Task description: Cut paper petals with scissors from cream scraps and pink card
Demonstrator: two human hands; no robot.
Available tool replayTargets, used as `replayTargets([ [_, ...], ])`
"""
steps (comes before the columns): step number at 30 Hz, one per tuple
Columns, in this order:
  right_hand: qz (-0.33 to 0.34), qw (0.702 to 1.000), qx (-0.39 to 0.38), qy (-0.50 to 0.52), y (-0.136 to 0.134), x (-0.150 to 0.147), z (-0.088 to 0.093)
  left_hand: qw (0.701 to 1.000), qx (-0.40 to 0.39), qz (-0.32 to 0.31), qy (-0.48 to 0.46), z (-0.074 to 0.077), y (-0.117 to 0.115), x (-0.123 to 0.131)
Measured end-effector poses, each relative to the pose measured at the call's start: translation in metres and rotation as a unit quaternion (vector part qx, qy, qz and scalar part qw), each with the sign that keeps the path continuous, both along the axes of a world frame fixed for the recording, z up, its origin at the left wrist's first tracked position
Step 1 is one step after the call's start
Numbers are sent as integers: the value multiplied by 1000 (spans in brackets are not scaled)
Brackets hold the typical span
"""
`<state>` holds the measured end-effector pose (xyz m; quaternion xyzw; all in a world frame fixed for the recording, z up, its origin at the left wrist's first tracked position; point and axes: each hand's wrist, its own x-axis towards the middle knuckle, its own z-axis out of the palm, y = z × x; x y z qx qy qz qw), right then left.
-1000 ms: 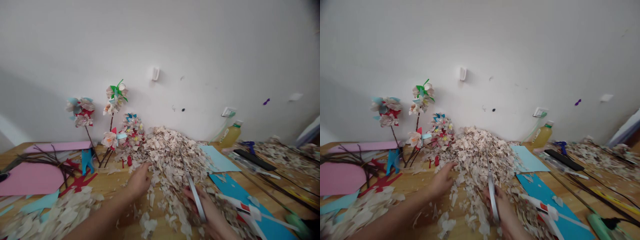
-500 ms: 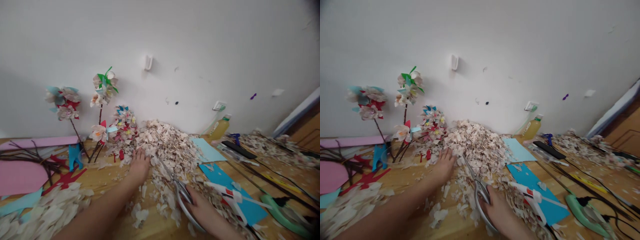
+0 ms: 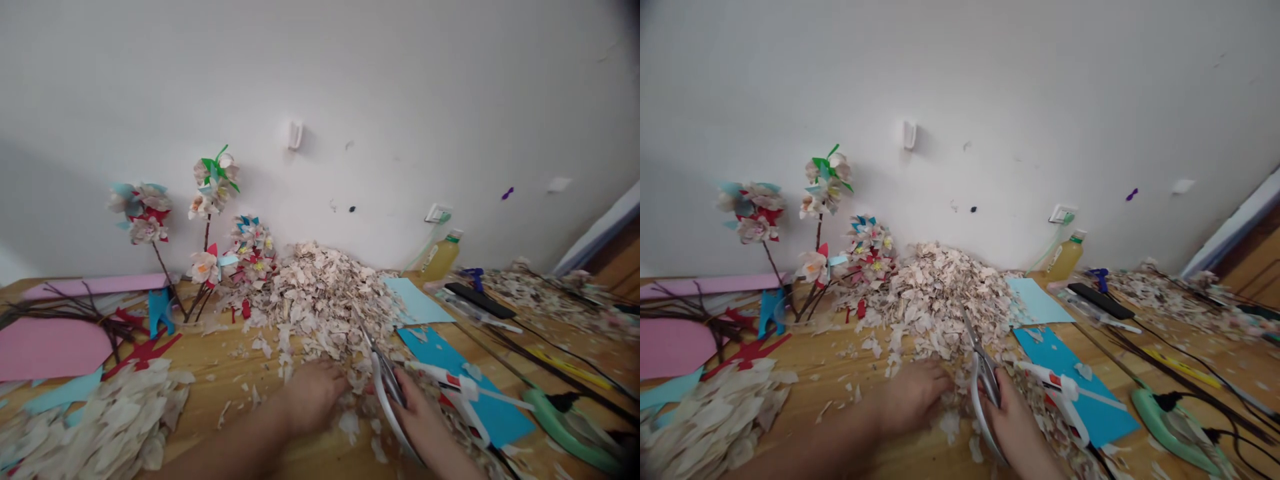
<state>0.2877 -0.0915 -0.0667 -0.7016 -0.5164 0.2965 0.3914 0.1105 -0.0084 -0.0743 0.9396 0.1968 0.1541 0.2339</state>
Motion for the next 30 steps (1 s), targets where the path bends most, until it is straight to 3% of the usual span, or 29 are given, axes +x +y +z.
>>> replayTargets([
  [4, -11, 1000, -7, 23, -6, 0, 5, 990, -80, 96, -57, -4, 3, -4],
  [8, 0, 1000, 14, 27, -8, -11, 7, 944, -207, 207, -154, -1, 8, -13],
  [13, 6, 998, 20, 64, -2, -34, 3, 827, -418, 285, -247, 11, 1, -38],
  [18, 53, 990, 59, 118, 3, -65, 2, 697, -608, 267, -269, 22, -35, -67],
  [22, 110, 979, 74, 153, 6, -92, 4, 633, -677, 247, -284, 21, -54, -80],
  [28, 96, 984, 64, 134, 8, -127, 7, 609, -689, 238, -311, 14, -57, -97],
  [30, 93, 985, 61, 132, 9, -133, 8, 647, -660, 244, -294, 14, -57, -103],
])
